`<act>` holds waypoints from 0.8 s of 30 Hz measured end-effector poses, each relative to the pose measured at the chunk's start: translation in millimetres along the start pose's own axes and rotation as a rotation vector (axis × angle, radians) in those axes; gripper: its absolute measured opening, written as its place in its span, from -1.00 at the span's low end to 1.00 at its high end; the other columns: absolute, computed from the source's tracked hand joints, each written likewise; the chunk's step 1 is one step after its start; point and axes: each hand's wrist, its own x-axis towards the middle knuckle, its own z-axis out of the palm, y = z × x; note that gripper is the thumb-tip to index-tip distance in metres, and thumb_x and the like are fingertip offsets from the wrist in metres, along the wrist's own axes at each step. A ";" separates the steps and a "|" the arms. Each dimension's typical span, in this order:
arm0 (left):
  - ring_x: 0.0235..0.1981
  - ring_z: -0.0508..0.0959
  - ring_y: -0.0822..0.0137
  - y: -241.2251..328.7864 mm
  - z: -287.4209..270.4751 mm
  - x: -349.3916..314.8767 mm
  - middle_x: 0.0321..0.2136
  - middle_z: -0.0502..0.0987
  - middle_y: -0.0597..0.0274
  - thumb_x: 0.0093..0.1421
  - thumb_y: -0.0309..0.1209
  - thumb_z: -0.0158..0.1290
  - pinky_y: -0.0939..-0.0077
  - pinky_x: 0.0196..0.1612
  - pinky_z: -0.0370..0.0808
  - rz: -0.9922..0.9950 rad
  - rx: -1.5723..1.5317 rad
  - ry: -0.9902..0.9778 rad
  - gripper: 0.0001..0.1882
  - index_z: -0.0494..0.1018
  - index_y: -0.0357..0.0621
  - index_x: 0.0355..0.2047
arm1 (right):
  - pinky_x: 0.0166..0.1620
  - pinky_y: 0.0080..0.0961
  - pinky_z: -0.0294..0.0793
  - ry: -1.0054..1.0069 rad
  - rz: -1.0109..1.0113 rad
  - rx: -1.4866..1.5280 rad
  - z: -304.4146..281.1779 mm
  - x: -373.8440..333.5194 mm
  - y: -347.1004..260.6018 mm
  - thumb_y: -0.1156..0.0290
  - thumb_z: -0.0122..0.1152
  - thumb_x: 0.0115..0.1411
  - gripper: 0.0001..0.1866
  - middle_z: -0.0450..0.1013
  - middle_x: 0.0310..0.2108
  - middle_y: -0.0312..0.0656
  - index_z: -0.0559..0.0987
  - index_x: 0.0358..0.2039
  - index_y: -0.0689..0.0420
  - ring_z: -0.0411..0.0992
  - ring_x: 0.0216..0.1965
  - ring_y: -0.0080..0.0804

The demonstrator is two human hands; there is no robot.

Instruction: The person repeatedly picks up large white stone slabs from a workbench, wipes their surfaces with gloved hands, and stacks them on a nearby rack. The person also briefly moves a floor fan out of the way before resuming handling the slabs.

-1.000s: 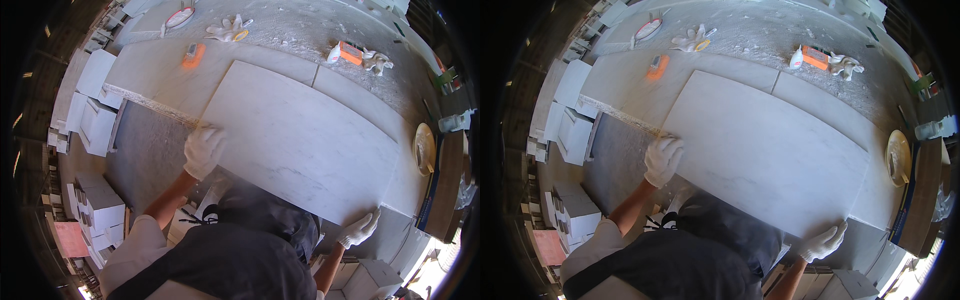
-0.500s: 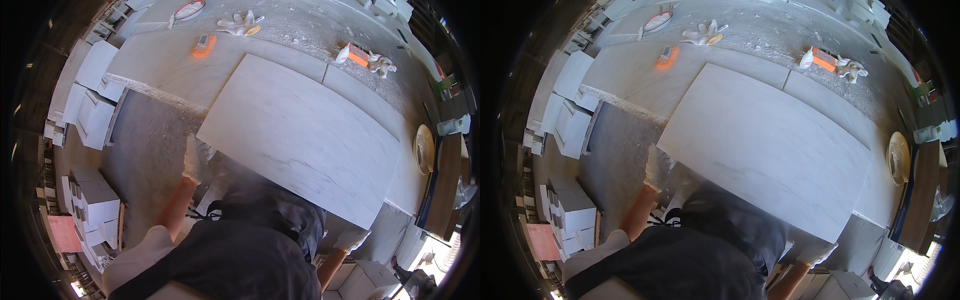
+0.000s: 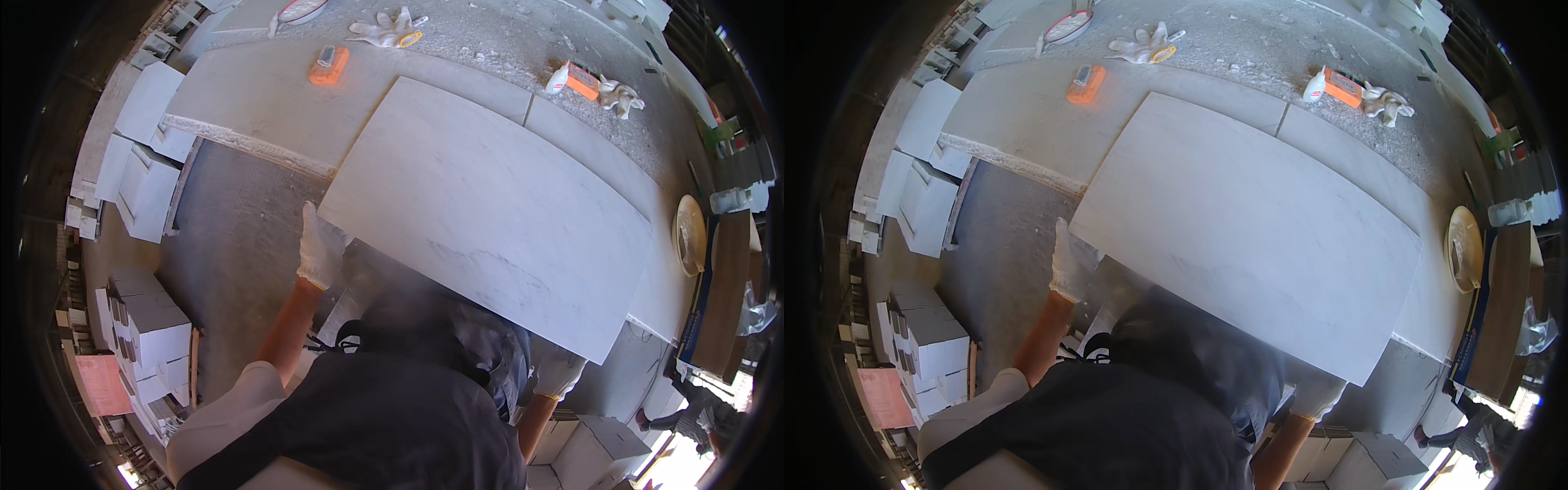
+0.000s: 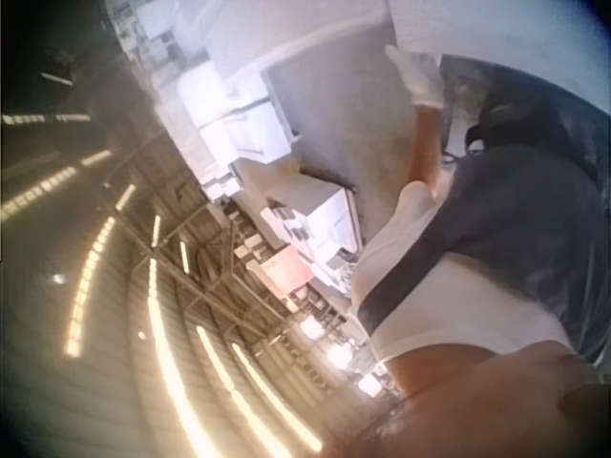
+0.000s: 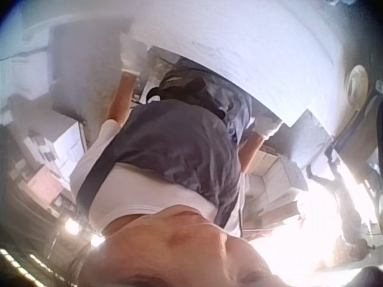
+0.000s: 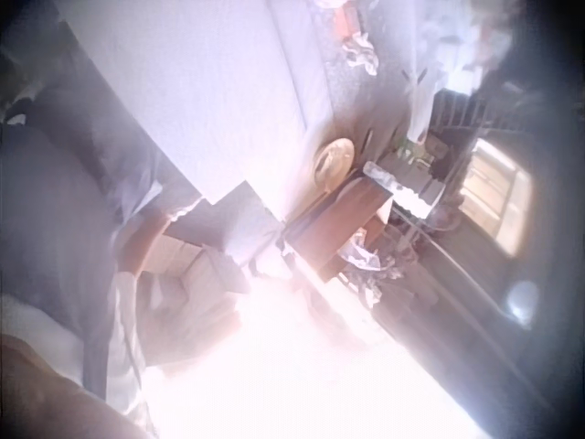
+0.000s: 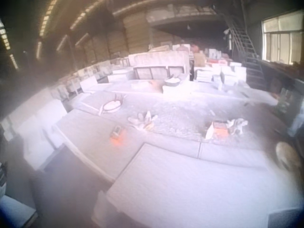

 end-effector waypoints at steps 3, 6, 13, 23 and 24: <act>0.29 0.30 0.12 -3.4 -3.4 1.8 0.29 0.29 0.09 0.40 0.22 -0.31 0.17 0.35 0.18 -0.017 -0.075 -0.008 -0.18 0.18 -0.26 0.33 | 0.10 -0.40 0.46 -0.026 -0.009 0.115 2.7 -1.5 -2.0 0.41 0.17 0.21 -0.49 0.50 0.07 0.01 0.40 0.16 0.31 0.49 0.09 -0.15; 0.30 0.29 0.11 -4.2 -4.4 2.7 0.30 0.27 0.08 0.39 0.24 -0.31 0.15 0.36 0.17 0.010 -0.092 -0.055 -0.16 0.17 -0.25 0.34 | 0.09 -0.41 0.47 -0.035 -0.056 0.048 5.1 -3.5 4.8 0.40 0.22 0.19 -0.43 0.52 0.04 -0.05 0.35 0.20 0.30 0.50 0.06 -0.17; 0.30 0.28 0.11 1.7 8.9 -0.6 0.29 0.28 0.07 0.38 0.27 -0.33 0.14 0.34 0.20 0.005 -0.079 -0.078 -0.15 0.15 -0.23 0.35 | 0.28 -0.27 0.28 -0.105 0.195 0.762 9.9 -2.6 18.9 0.15 0.01 0.38 -0.45 0.33 0.25 -0.12 0.30 0.26 0.21 0.29 0.26 -0.29; 0.30 0.27 0.17 -11.2 37.8 -12.2 0.30 0.26 0.08 0.47 0.12 -0.45 0.25 0.33 0.23 -0.069 0.067 -0.292 -0.25 0.08 -0.25 0.38 | 0.32 -0.13 0.21 -0.185 0.047 0.702 -3.2 -12.2 -17.7 0.19 0.06 0.35 -0.53 0.35 0.23 -0.12 0.38 0.19 0.14 0.28 0.27 -0.22; 0.30 0.27 0.18 -12.2 37.8 -11.8 0.30 0.25 0.08 0.48 0.11 -0.46 0.27 0.33 0.22 -0.083 0.081 -0.325 -0.26 0.08 -0.25 0.38 | 0.32 -0.12 0.20 -0.220 0.028 0.681 -2.5 -11.7 -22.9 0.20 0.07 0.34 -0.54 0.36 0.23 -0.12 0.39 0.18 0.14 0.28 0.27 -0.21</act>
